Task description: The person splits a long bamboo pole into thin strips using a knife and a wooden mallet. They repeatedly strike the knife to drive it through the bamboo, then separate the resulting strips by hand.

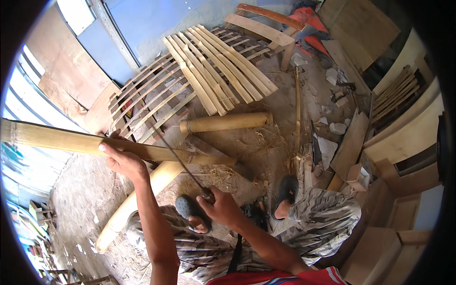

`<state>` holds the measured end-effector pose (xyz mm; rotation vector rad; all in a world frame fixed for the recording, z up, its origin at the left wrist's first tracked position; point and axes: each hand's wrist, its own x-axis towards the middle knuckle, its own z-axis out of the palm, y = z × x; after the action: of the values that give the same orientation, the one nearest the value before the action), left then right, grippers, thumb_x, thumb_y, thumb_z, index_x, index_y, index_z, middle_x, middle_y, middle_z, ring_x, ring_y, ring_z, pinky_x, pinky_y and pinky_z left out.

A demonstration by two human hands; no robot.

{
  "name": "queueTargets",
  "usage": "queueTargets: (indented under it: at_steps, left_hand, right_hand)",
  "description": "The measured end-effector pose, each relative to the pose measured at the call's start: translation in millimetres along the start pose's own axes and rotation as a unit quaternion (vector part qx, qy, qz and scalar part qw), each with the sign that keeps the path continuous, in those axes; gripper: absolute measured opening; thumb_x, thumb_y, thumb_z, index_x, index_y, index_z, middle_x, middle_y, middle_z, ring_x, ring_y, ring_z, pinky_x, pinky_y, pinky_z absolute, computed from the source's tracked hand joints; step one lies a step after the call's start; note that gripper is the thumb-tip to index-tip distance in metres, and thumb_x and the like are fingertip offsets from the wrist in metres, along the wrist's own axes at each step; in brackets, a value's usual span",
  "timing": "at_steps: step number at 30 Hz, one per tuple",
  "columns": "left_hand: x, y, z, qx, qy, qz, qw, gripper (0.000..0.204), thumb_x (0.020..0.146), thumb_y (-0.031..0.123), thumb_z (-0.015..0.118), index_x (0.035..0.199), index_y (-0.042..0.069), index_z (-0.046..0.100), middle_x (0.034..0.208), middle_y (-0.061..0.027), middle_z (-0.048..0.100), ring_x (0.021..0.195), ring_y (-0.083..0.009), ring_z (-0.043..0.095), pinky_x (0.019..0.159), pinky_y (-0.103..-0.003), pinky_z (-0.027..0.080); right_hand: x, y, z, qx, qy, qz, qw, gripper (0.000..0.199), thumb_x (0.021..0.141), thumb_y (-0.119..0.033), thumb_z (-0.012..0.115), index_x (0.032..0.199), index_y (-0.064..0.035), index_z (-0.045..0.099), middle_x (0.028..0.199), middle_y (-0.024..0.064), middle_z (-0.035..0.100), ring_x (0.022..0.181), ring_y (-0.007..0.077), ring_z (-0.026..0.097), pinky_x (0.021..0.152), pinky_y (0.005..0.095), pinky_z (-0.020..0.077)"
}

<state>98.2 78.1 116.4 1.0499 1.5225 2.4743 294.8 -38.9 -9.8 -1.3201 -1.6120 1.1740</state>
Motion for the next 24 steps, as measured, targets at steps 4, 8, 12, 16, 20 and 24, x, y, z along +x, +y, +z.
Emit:
queueTargets:
  at_steps: [4, 8, 12, 16, 20, 24]
  left_hand:
    - [1, 0, -8, 0.009, 0.014, 0.065, 0.998, 0.056, 0.101, 0.052, 0.043, 0.083, 0.001, 0.055, 0.068, -0.0055, 0.054, 0.059, -0.0129, 0.052, 0.057, -0.027, 0.043]
    - [-5, -4, -13, 0.049, 0.047, 0.065, 0.996, 0.052, 0.102, 0.049, 0.043, 0.078, 0.004, 0.05, 0.067, -0.006, 0.053, 0.059, -0.014, 0.049, 0.057, -0.028, 0.042]
    - [-6, -7, -21, 0.096, 0.065, 0.063, 0.991, 0.051, 0.103, 0.047, 0.044, 0.081, 0.002, 0.054, 0.071, -0.0055, 0.054, 0.066, -0.014, 0.05, 0.064, -0.029, 0.043]
    - [-13, 0, -20, 0.079, 0.057, 0.064, 0.993, 0.053, 0.102, 0.049, 0.045, 0.082, 0.001, 0.054, 0.072, -0.0058, 0.054, 0.067, -0.0143, 0.051, 0.064, -0.029, 0.043]
    - [-8, -5, -28, 0.022, 0.05, 0.064, 0.996, 0.051, 0.102, 0.048, 0.047, 0.086, 0.0, 0.055, 0.075, -0.0046, 0.053, 0.069, -0.0111, 0.044, 0.063, -0.026, 0.038]
    - [-1, -12, -38, 0.098, 0.082, 0.091, 0.988, 0.053, 0.102, 0.048, 0.045, 0.076, 0.002, 0.052, 0.065, -0.005, 0.053, 0.06, -0.0136, 0.05, 0.059, -0.028, 0.043]
  right_hand:
    - [2, -18, 5, -0.047, -0.008, -0.041, 0.998, 0.028, 0.09, -0.031, 0.063, 0.093, -0.0049, 0.055, 0.066, 0.0149, 0.063, 0.062, 0.0377, 0.066, 0.056, 0.0457, 0.0509]
    - [-2, 9, 10, -0.076, 0.017, -0.01, 0.997, 0.028, 0.09, -0.031, 0.061, 0.092, -0.004, 0.054, 0.063, 0.0164, 0.062, 0.06, 0.0382, 0.065, 0.055, 0.048, 0.0515]
    - [1, -15, 21, -0.03, 0.008, -0.039, 0.999, 0.026, 0.088, -0.028, 0.063, 0.093, -0.0038, 0.054, 0.062, 0.0156, 0.061, 0.06, 0.0382, 0.064, 0.055, 0.0486, 0.0513]
    - [7, -37, 25, -0.059, 0.001, -0.072, 0.996, 0.026, 0.086, -0.024, 0.065, 0.097, -0.0026, 0.056, 0.07, 0.0148, 0.066, 0.064, 0.0365, 0.067, 0.058, 0.0453, 0.054]
    - [-7, -8, 20, -0.076, -0.001, -0.023, 0.997, 0.026, 0.086, -0.025, 0.065, 0.096, -0.0026, 0.057, 0.07, 0.0178, 0.065, 0.066, 0.039, 0.066, 0.059, 0.0464, 0.053]
    - [-9, -51, 16, -0.074, -0.03, -0.025, 0.997, 0.026, 0.086, -0.026, 0.065, 0.097, -0.0043, 0.056, 0.069, 0.0169, 0.065, 0.066, 0.0391, 0.066, 0.059, 0.0474, 0.0526]
